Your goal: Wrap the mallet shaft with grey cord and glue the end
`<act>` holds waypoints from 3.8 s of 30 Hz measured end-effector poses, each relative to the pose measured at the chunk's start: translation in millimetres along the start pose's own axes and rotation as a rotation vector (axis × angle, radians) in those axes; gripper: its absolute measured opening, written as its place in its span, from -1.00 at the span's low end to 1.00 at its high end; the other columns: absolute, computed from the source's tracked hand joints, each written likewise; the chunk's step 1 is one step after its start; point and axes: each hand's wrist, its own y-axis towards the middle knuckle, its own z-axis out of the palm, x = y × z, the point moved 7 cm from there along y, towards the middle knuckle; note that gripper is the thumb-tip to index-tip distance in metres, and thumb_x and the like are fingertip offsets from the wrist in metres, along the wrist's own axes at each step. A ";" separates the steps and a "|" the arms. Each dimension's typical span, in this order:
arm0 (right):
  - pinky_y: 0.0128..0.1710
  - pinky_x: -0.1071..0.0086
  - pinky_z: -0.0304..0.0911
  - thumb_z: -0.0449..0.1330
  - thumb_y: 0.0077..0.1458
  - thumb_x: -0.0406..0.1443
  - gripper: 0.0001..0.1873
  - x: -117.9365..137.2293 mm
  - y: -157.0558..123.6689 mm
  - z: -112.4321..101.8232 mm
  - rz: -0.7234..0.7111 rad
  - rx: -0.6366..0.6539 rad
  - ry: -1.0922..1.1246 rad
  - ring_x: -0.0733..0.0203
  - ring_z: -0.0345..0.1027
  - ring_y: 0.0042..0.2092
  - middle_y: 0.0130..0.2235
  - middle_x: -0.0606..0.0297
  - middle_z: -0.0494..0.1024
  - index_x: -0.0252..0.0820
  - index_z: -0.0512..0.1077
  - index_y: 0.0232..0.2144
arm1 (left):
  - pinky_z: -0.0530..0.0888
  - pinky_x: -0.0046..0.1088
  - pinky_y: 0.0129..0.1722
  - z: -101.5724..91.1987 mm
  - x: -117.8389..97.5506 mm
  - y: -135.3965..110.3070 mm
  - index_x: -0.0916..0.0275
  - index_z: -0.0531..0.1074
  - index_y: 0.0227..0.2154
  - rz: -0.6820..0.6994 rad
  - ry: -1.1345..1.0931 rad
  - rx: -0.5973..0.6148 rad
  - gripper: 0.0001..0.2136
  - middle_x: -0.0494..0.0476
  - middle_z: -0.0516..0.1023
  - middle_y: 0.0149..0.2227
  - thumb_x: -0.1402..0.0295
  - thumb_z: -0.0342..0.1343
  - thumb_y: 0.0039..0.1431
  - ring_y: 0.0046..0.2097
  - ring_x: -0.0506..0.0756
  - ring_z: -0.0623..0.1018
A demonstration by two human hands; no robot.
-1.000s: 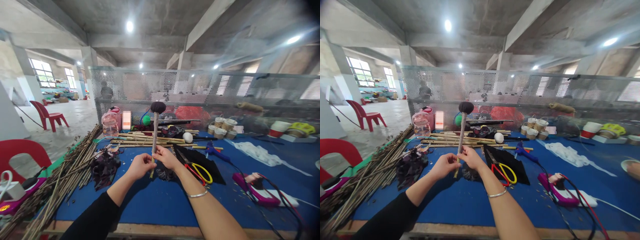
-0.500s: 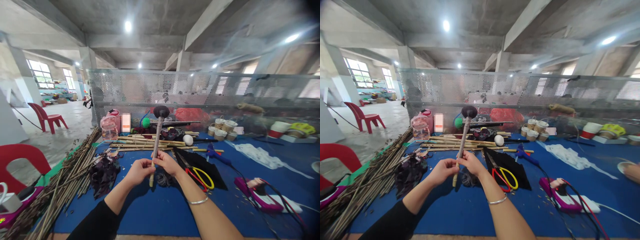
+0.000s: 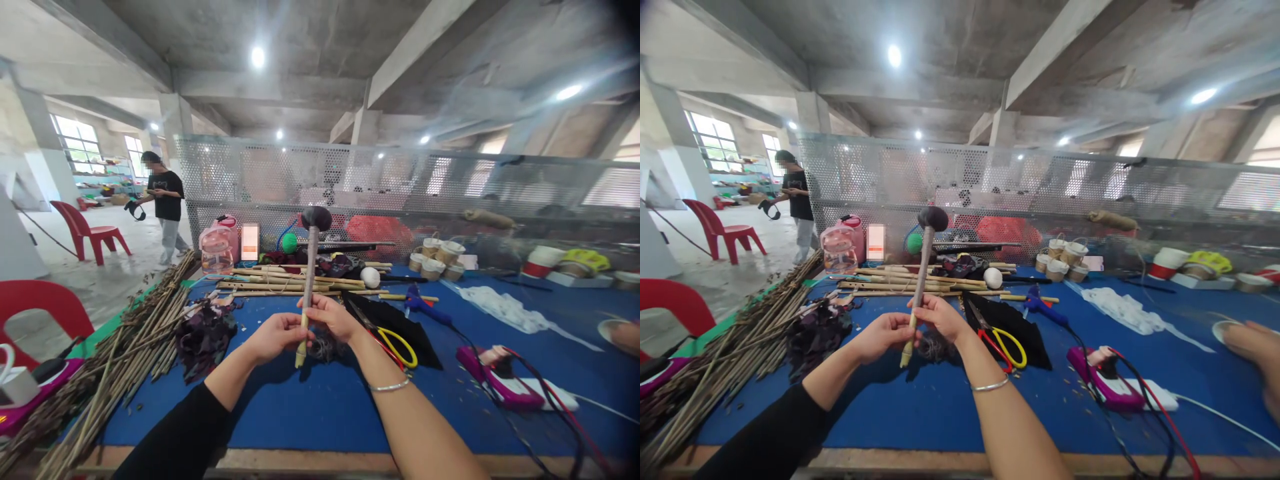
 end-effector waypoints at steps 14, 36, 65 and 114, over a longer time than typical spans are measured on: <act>-0.28 0.35 0.21 0.30 -0.17 -0.23 -0.72 13.9 20.0 -5.0 -0.127 -0.017 -0.267 0.29 0.27 -0.38 -0.45 0.40 0.38 -0.22 0.34 -0.40 | 0.24 -0.54 -0.54 -14.3 -11.0 23.5 0.37 0.41 -0.50 0.069 0.235 -0.108 -0.70 0.05 0.40 -0.58 0.22 0.28 -0.20 -0.56 -0.08 0.33; -0.41 0.43 0.11 0.30 -0.15 -0.09 -0.64 1.9 8.1 -19.2 -0.156 -0.107 -0.233 0.34 0.16 -0.44 -0.50 0.41 0.34 -0.23 0.33 -0.41 | 0.28 -0.55 -0.57 -23.7 -4.5 9.1 0.31 0.37 -0.44 0.053 0.216 -0.299 -0.59 -0.06 0.39 -0.60 0.18 0.36 -0.31 -0.60 -0.07 0.36; -0.60 0.51 -0.09 0.31 -0.12 -0.12 -0.63 8.2 -5.8 -2.4 -0.055 0.032 -0.054 0.47 0.05 -0.59 -0.54 0.43 0.35 -0.26 0.42 -0.31 | 0.45 -0.42 -0.33 3.5 -2.6 -5.2 0.35 0.45 -0.33 -0.002 -0.145 0.011 -0.64 0.19 0.51 -0.36 0.24 0.34 -0.16 -0.37 0.04 0.53; -0.37 0.42 0.16 0.33 -0.19 -0.11 -0.62 13.1 -6.0 -1.1 -0.110 -0.016 -0.133 0.34 0.22 -0.42 -0.45 0.40 0.35 -0.22 0.33 -0.39 | 0.28 -0.50 -0.46 5.7 -11.7 -4.9 0.37 0.48 -0.29 0.103 0.143 -0.152 -0.62 0.21 0.52 -0.39 0.19 0.27 -0.15 -0.42 0.01 0.44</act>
